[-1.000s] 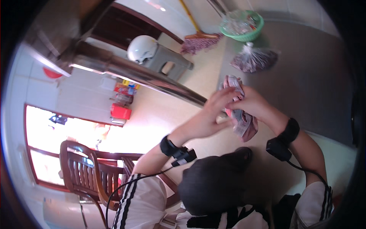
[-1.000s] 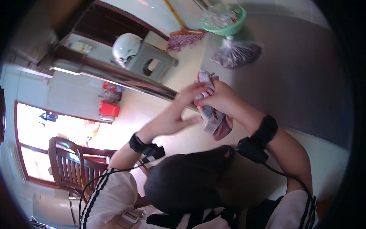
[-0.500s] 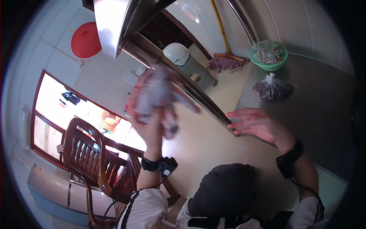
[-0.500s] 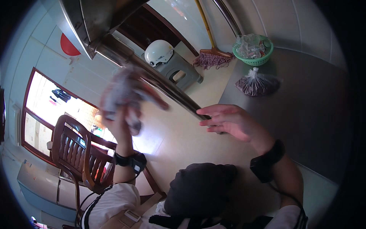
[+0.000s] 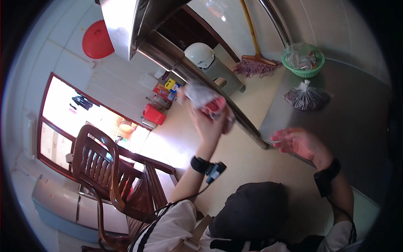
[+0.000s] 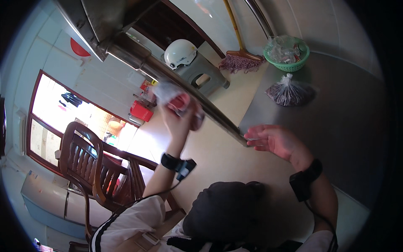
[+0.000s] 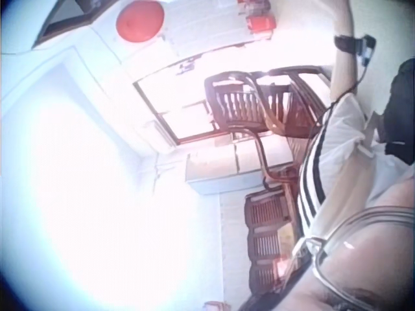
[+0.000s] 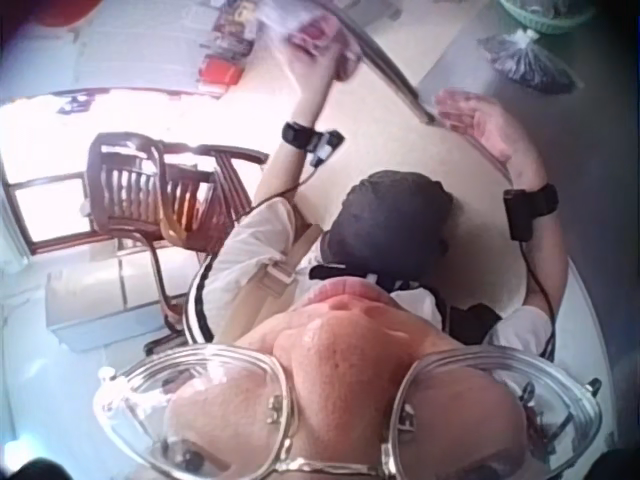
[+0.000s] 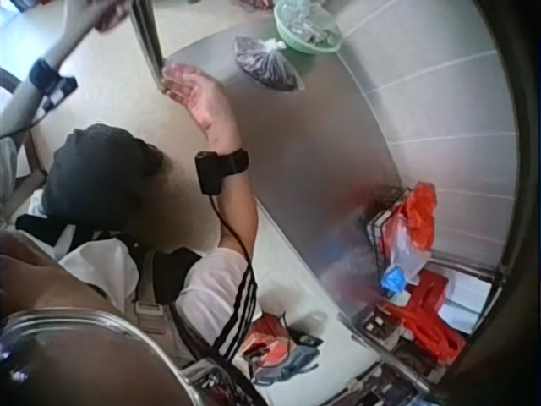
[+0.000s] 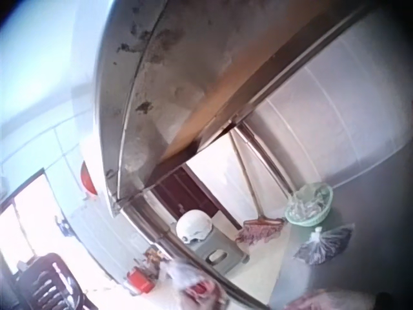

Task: Cleaning a stainless steel table, moving a basket of glasses, and organizing small appliances on the counter.

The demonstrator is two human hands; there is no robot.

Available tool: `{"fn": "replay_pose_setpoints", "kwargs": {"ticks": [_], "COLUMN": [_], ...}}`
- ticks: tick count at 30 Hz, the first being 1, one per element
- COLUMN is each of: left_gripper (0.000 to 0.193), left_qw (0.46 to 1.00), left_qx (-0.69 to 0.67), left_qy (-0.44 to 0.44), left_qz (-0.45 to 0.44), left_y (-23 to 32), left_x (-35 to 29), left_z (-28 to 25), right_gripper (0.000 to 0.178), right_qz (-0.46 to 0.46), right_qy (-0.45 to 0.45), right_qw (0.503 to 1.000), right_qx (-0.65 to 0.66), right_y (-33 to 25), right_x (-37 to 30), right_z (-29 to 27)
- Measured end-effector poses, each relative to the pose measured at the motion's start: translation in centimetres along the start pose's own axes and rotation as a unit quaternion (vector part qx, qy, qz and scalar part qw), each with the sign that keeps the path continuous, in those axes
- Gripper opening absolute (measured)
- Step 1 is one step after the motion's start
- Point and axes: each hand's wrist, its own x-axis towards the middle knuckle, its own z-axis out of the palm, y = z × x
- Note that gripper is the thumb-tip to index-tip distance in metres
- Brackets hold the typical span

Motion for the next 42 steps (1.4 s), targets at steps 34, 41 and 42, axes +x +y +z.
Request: {"fn": "replay_pose_setpoints", "kwargs": {"ticks": [34,41,42], "left_gripper": [0.037,0.039,0.041], "left_qw": [0.650,0.751,0.771], "left_qx": [0.442,0.347,0.340], "left_qy": [-0.427,-0.230,-0.164], "left_qz": [0.446,0.513,0.513], "left_y": [-0.5,-8.1,-6.8], "left_x": [-3.6,-0.4,2.0], "left_z": [4.0,-3.4,-4.0], "right_gripper": [0.028,0.028,0.026], "right_qz": [0.024,0.016,0.019], "right_qy": [0.018,0.030,0.031], "right_qw": [0.998,0.998,0.998], "right_qx": [-0.052,-0.053,-0.050], "right_y": [-0.8,-0.6,-0.4], "right_x": [-1.3,-1.6,-1.7], "right_z": [-1.9,-2.6,-2.9]}}
